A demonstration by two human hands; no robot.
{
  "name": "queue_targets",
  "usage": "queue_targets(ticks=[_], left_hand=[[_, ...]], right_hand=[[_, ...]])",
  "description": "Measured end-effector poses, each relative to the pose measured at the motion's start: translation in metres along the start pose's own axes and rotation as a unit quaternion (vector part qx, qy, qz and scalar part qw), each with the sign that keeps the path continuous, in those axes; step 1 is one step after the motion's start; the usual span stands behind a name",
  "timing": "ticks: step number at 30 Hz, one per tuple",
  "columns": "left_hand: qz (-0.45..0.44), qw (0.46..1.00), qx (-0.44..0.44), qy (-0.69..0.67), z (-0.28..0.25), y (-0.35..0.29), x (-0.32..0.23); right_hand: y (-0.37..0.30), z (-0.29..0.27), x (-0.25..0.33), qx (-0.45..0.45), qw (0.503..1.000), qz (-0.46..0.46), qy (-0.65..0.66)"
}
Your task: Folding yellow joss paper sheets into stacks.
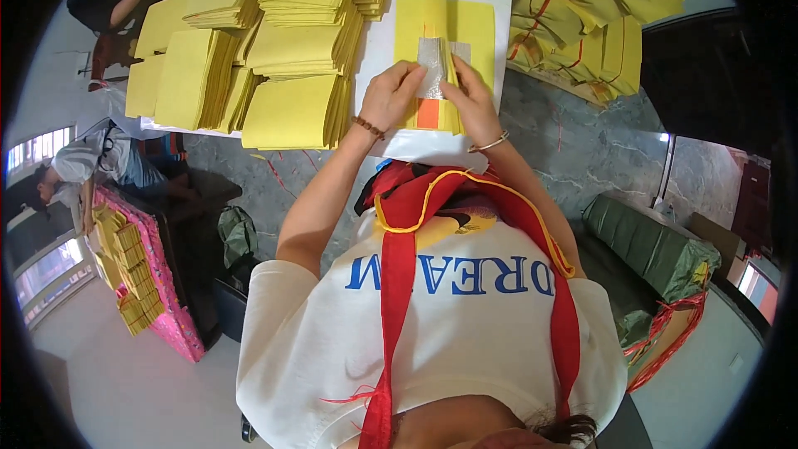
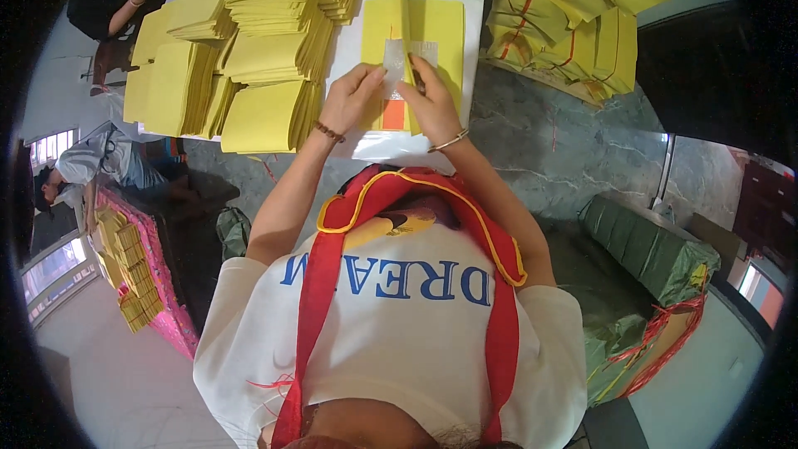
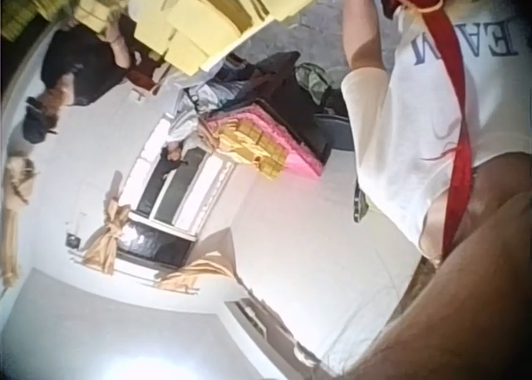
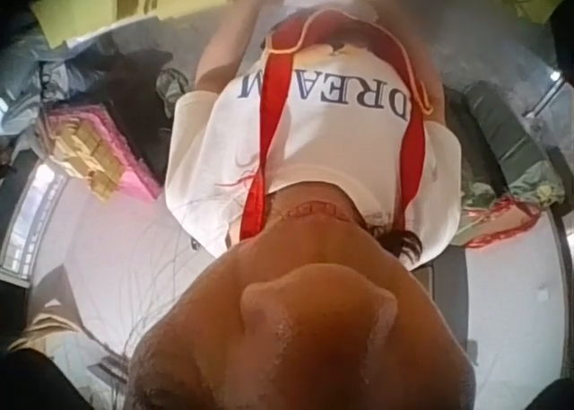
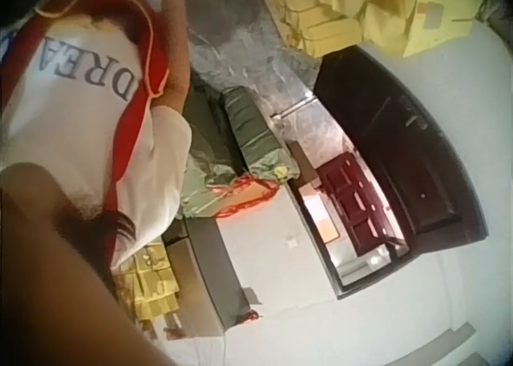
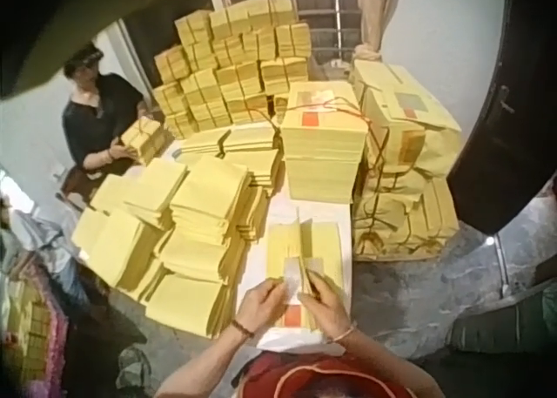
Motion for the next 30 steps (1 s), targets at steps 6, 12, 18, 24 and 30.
queue_targets(ticks=[6, 12, 18, 24, 30], left_hand=[[0.022, 0.972, 0.002, -0.234, 0.019, 0.023, -0.009], [0.002, 0.945, 0.039, -0.326, 0.030, 0.030, -0.009], [-0.023, 0.925, 0.031, -0.379, 0.034, 0.030, -0.011], [-0.030, 0.921, 0.017, -0.387, 0.037, 0.030, -0.013], [-0.018, 0.947, -0.011, -0.320, 0.035, 0.038, 0.008]], right_hand=[[-0.005, 0.006, 0.006, -0.020, 0.984, -0.039, -0.175], [-0.004, 0.004, 0.010, -0.003, 0.993, -0.048, -0.112], [-0.007, 0.006, 0.009, -0.014, 0.997, -0.008, 0.079], [-0.008, -0.007, -0.016, -0.053, 0.925, 0.100, 0.362], [-0.004, -0.008, -0.019, 0.004, 0.911, 0.079, 0.406]])
Point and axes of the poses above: each hand's wrist, its own y-axis towards the middle knuckle, its own z-axis out of the palm, x = y × z, the point moved 3 cm from there along y, towards the middle knuckle, and after that the axes turned 6 degrees about x, right-handed, at the moved point
